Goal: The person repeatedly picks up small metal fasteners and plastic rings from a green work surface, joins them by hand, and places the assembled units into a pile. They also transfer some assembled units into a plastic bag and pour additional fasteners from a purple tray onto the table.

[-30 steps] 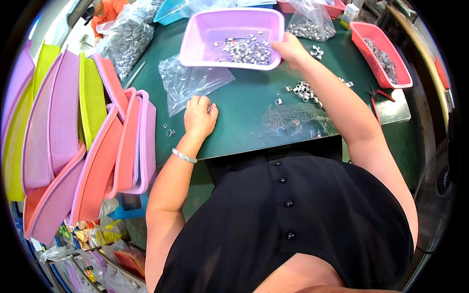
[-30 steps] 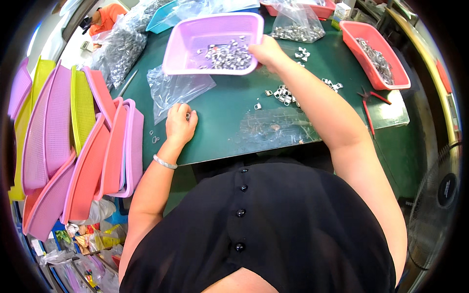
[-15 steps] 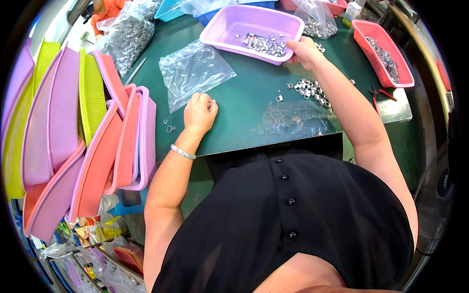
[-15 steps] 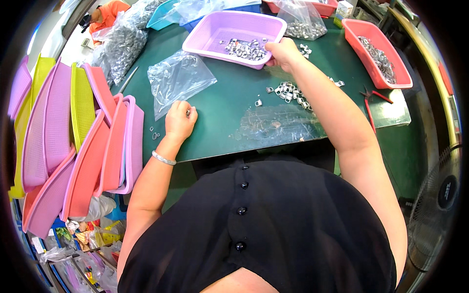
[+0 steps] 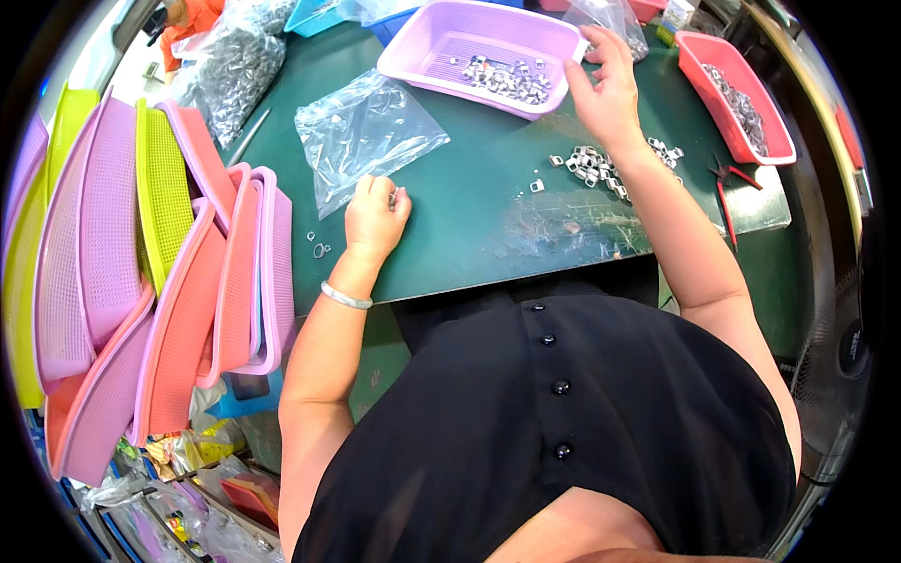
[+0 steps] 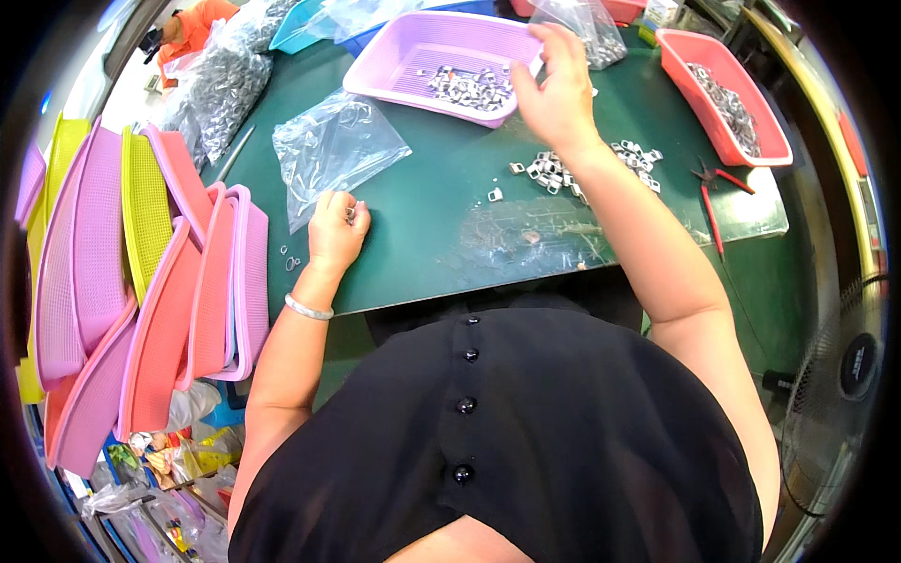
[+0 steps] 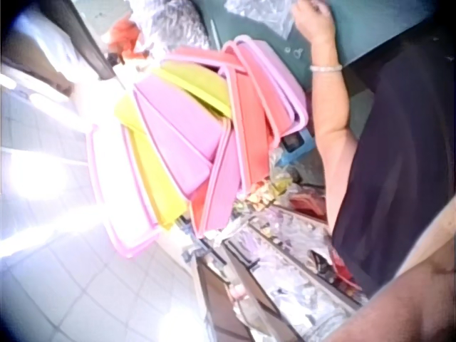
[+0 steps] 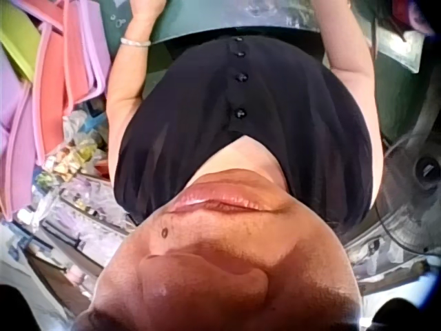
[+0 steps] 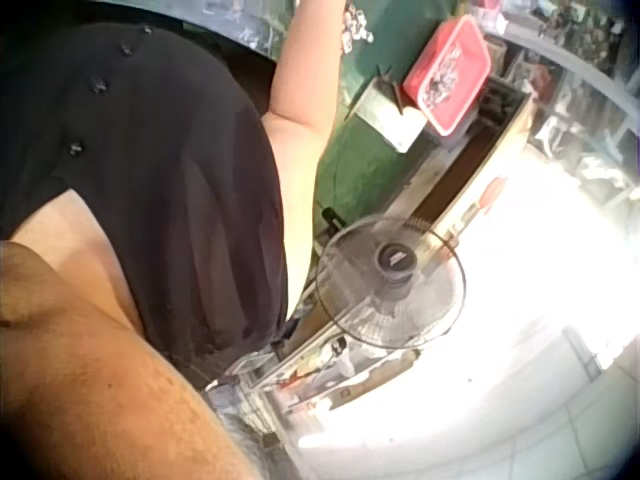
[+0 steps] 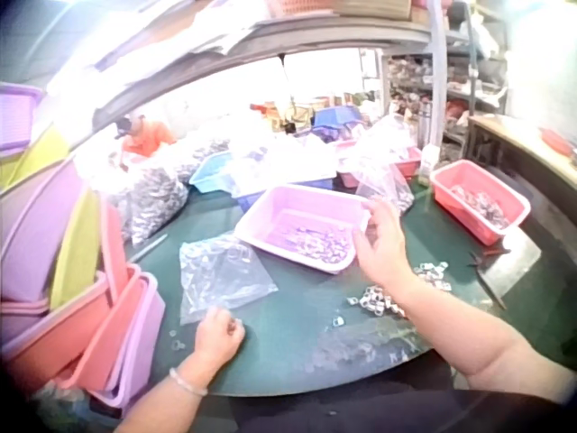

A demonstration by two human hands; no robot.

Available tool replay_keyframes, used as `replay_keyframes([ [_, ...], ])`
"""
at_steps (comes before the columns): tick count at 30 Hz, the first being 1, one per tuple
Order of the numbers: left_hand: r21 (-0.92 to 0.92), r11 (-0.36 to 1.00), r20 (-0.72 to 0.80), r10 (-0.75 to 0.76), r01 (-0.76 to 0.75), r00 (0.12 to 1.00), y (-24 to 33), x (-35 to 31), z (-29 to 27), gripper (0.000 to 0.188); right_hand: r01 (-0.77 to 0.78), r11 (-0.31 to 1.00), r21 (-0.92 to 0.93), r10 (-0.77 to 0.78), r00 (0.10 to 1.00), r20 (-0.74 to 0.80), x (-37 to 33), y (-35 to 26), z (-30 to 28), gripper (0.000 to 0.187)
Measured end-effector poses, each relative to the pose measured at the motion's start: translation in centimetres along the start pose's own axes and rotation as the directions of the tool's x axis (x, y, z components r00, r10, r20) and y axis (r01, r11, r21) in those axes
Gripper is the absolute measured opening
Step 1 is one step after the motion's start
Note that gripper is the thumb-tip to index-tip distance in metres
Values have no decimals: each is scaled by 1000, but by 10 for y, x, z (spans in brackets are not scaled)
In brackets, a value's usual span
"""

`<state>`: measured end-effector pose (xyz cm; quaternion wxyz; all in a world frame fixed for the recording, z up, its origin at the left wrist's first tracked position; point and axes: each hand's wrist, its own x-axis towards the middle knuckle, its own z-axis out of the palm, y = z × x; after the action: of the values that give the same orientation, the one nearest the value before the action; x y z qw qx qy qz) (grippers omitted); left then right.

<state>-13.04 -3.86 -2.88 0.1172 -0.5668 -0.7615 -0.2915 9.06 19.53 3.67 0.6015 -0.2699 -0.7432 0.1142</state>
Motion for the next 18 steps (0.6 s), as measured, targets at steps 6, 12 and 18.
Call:
replay_keyframes([
  [6, -163, 983, -73, -99, 86, 992, 0, 5, -5, 12, 111, 946, 304, -274, 777, 567, 1, -60, 56, 15],
  [12, -552, 722, 44, -474, 417, 879, -23, 8, -4, 17, 219, 945, 242, -325, 555, 766, -2, -80, 197, 24],
  [18, -871, -107, 430, -638, 479, 639, -24, 21, -44, 16, 50, 995, -82, 49, 473, 880, 0, -88, 286, 41],
])
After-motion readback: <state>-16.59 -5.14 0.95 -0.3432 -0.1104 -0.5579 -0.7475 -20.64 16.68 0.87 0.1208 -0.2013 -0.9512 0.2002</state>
